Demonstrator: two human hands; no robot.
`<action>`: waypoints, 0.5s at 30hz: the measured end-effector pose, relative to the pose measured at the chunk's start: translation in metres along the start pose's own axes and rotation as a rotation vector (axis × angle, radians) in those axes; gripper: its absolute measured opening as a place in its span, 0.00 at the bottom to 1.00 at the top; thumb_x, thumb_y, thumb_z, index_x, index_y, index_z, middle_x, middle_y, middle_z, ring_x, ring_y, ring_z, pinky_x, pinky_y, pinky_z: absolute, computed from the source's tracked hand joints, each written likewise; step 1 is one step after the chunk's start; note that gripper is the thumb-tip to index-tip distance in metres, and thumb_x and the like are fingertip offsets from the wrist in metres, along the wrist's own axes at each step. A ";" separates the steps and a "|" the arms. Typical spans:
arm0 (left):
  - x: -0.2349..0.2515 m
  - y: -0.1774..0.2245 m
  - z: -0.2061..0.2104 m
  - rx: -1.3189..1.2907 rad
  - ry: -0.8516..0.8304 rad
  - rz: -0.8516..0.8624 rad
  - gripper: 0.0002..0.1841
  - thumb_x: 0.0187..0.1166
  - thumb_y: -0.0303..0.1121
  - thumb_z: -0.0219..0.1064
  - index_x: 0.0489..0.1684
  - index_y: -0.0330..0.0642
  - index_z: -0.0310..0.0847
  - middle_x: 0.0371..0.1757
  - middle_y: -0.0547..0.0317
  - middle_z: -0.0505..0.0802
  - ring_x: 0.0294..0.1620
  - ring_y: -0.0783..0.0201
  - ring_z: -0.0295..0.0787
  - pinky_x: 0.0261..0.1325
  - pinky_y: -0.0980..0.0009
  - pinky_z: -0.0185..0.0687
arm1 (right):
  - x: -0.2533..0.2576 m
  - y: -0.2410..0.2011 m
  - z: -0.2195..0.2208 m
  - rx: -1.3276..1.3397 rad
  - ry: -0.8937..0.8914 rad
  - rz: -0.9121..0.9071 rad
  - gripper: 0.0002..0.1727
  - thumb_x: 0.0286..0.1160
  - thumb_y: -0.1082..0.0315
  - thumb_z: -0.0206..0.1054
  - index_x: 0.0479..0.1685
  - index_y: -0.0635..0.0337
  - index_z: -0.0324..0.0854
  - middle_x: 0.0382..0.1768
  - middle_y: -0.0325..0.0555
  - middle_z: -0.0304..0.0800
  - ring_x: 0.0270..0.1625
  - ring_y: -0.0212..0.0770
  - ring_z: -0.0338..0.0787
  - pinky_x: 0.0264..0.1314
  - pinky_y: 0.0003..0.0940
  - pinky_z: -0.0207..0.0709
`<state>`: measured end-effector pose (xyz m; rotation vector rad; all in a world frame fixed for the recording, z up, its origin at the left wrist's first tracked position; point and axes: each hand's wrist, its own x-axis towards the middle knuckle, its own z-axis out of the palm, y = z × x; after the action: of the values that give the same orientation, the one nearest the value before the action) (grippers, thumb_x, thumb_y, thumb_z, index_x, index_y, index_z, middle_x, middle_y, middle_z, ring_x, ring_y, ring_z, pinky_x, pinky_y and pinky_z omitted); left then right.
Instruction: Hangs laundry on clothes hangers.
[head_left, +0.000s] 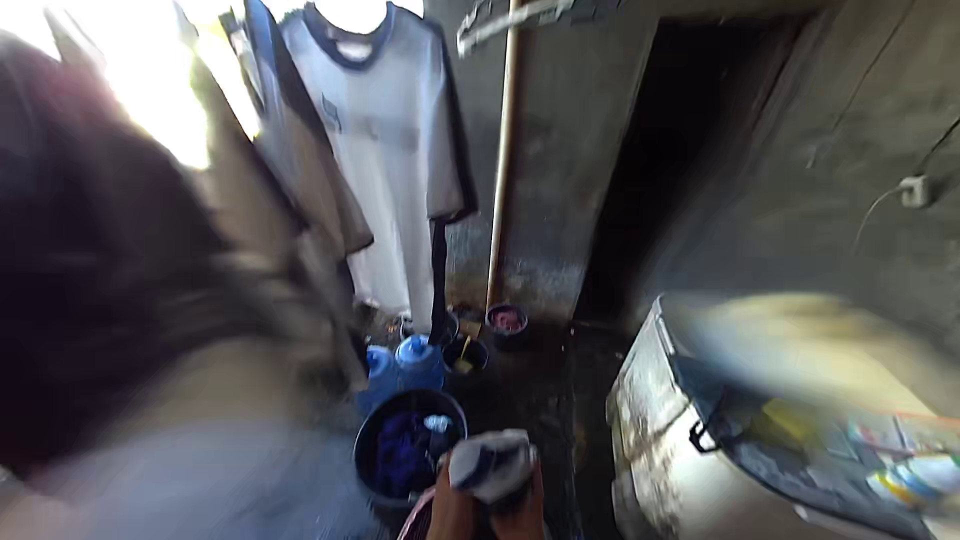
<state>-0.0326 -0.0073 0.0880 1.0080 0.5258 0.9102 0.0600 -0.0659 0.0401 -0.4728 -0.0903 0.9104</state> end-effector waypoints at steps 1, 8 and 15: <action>0.003 0.004 -0.015 0.139 -0.003 0.081 0.21 0.81 0.25 0.58 0.73 0.33 0.73 0.62 0.52 0.91 0.63 0.64 0.88 0.69 0.60 0.86 | 0.010 0.004 0.009 0.018 -0.006 -0.004 0.35 0.83 0.31 0.45 0.68 0.46 0.80 0.56 0.44 0.93 0.58 0.43 0.93 0.58 0.50 0.89; -0.009 0.051 -0.102 -0.061 -0.037 -0.366 0.38 0.84 0.48 0.58 0.92 0.41 0.50 0.79 0.41 0.78 0.75 0.46 0.80 0.69 0.44 0.83 | 0.027 0.049 0.060 -0.222 0.069 -0.252 0.20 0.65 0.63 0.69 0.54 0.64 0.79 0.38 0.48 0.93 0.41 0.39 0.95 0.46 0.43 0.92; 0.029 0.039 -0.192 -0.605 -0.096 -0.184 0.54 0.52 0.72 0.78 0.81 0.50 0.69 0.61 0.55 0.93 0.61 0.59 0.92 0.62 0.57 0.90 | 0.001 0.147 0.092 -0.040 -0.135 0.181 0.30 0.48 0.40 0.83 0.47 0.49 0.89 0.42 0.44 0.97 0.47 0.39 0.97 0.51 0.43 0.92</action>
<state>-0.1746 0.1196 0.0353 0.4418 0.2296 0.7817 -0.0727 0.0440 0.0585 -0.4612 -0.1911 1.1197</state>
